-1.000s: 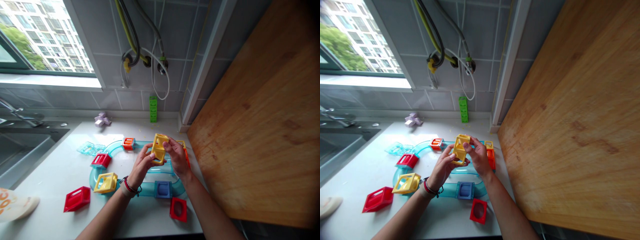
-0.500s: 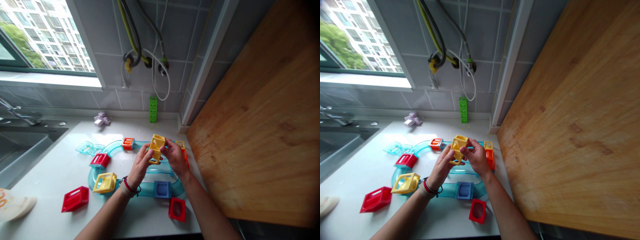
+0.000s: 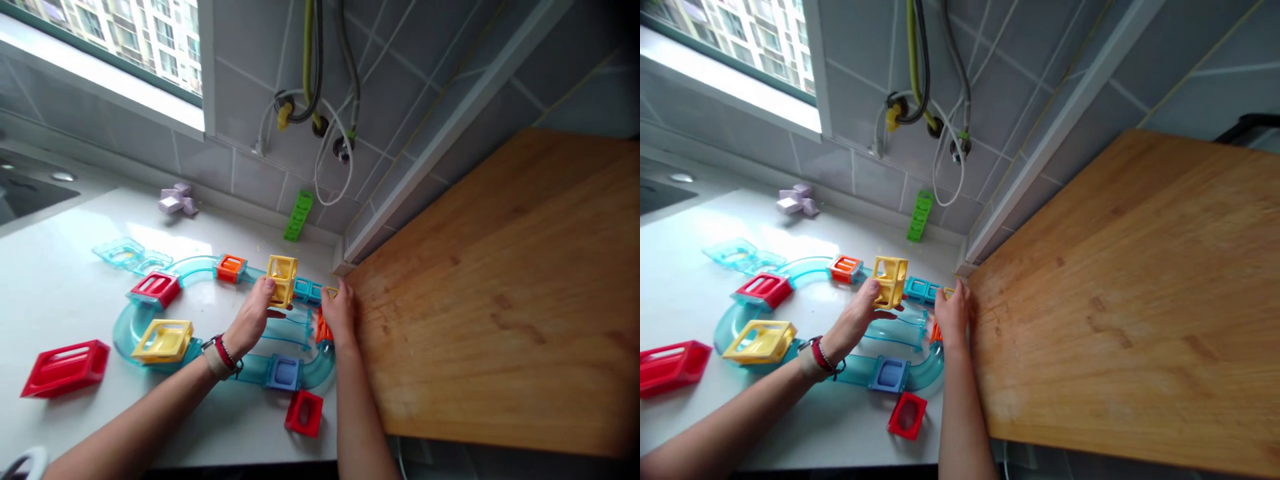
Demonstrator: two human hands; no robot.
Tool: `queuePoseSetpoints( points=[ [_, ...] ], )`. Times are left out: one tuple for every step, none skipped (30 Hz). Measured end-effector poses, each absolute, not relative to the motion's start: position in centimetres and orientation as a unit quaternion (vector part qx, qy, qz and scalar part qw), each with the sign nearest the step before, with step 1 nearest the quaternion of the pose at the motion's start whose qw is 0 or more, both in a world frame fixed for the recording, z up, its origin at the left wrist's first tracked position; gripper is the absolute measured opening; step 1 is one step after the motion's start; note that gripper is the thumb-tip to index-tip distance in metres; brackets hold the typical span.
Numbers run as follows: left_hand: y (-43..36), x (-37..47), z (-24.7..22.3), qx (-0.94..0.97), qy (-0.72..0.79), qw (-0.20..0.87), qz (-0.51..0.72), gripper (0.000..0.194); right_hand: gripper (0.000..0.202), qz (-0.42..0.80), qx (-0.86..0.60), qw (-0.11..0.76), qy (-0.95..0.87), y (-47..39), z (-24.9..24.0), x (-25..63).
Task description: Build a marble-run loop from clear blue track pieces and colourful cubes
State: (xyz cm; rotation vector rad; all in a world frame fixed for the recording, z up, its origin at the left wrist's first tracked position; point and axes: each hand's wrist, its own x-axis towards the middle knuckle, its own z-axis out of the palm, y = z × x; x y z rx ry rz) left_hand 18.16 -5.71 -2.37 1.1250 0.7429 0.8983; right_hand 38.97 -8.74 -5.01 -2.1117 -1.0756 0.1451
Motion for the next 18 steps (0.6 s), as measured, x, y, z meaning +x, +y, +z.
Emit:
queuePoseSetpoints(
  points=[
    [-5.67, 18.16, -2.44, 0.504, 0.333, 0.690, 0.398, 0.058, 0.058, 0.067, -0.830, 0.350, -0.428, -8.77, -5.37, 38.91],
    [-5.65, 18.17, -2.50, 0.505, 0.333, 0.691, 0.396, 0.058, 0.055, 0.072, -0.833, 0.340, -0.432, -8.79, -5.64, 38.85],
    [-5.64, 18.18, -2.55, 0.506, 0.332, 0.692, 0.393, 0.057, 0.053, 0.073, -0.834, 0.335, -0.433, -8.80, -5.83, 38.83],
    [-5.64, 18.19, -2.57, 0.506, 0.331, 0.693, 0.392, 0.057, 0.050, 0.071, -0.835, 0.330, -0.434, -8.79, -5.95, 38.84],
    [-5.66, 18.20, -2.58, 0.506, 0.329, 0.694, 0.391, 0.057, 0.048, 0.069, -0.836, 0.327, -0.435, -8.76, -6.01, 38.90],
    [-5.69, 18.22, -2.56, 0.506, 0.328, 0.695, 0.390, 0.057, 0.046, 0.066, -0.836, 0.326, -0.436, -8.71, -6.02, 38.97],
    [-5.72, 18.22, -2.54, 0.506, 0.328, 0.696, 0.389, 0.056, 0.044, 0.061, -0.836, 0.326, -0.438, -8.65, -6.01, 39.06],
    [-5.75, 18.23, -2.50, 0.507, 0.328, 0.696, 0.389, 0.056, 0.041, 0.054, -0.834, 0.328, -0.440, -8.59, -5.98, 39.14],
    [-5.77, 18.23, -2.47, 0.508, 0.328, 0.695, 0.389, 0.055, 0.039, 0.046, -0.832, 0.333, -0.441, -8.54, -5.94, 39.20],
    [-5.78, 18.23, -2.43, 0.509, 0.328, 0.694, 0.389, 0.055, 0.036, 0.036, -0.830, 0.338, -0.442, -8.50, -5.89, 39.23],
    [-5.79, 18.23, -2.40, 0.510, 0.329, 0.693, 0.389, 0.055, 0.034, 0.025, -0.826, 0.345, -0.444, -8.48, -5.84, 39.23],
    [-5.79, 18.23, -2.37, 0.511, 0.330, 0.692, 0.389, 0.055, 0.032, 0.015, -0.822, 0.354, -0.446, -8.49, -5.79, 39.20],
    [-5.78, 18.23, -2.35, 0.512, 0.330, 0.691, 0.389, 0.055, 0.030, 0.005, -0.817, 0.363, -0.447, -8.52, -5.74, 39.16],
    [-5.77, 18.22, -2.33, 0.512, 0.331, 0.691, 0.389, 0.055, 0.027, -0.004, -0.812, 0.373, -0.449, -8.57, -5.71, 39.10],
    [-5.76, 18.22, -2.31, 0.512, 0.331, 0.690, 0.390, 0.055, 0.025, -0.012, -0.807, 0.384, -0.449, -8.63, -5.68, 39.06],
    [-5.75, 18.22, -2.30, 0.512, 0.330, 0.690, 0.390, 0.055, 0.023, -0.020, -0.801, 0.395, -0.450, -8.70, -5.67, 39.03],
    [-5.74, 18.22, -2.29, 0.512, 0.330, 0.690, 0.390, 0.055, 0.022, -0.027, -0.795, 0.406, -0.450, -8.77, -5.68, 39.03],
    [-5.73, 18.21, -2.29, 0.512, 0.330, 0.690, 0.390, 0.055, 0.021, -0.034, -0.790, 0.416, -0.449, -8.83, -5.69, 39.06]
  ],
)
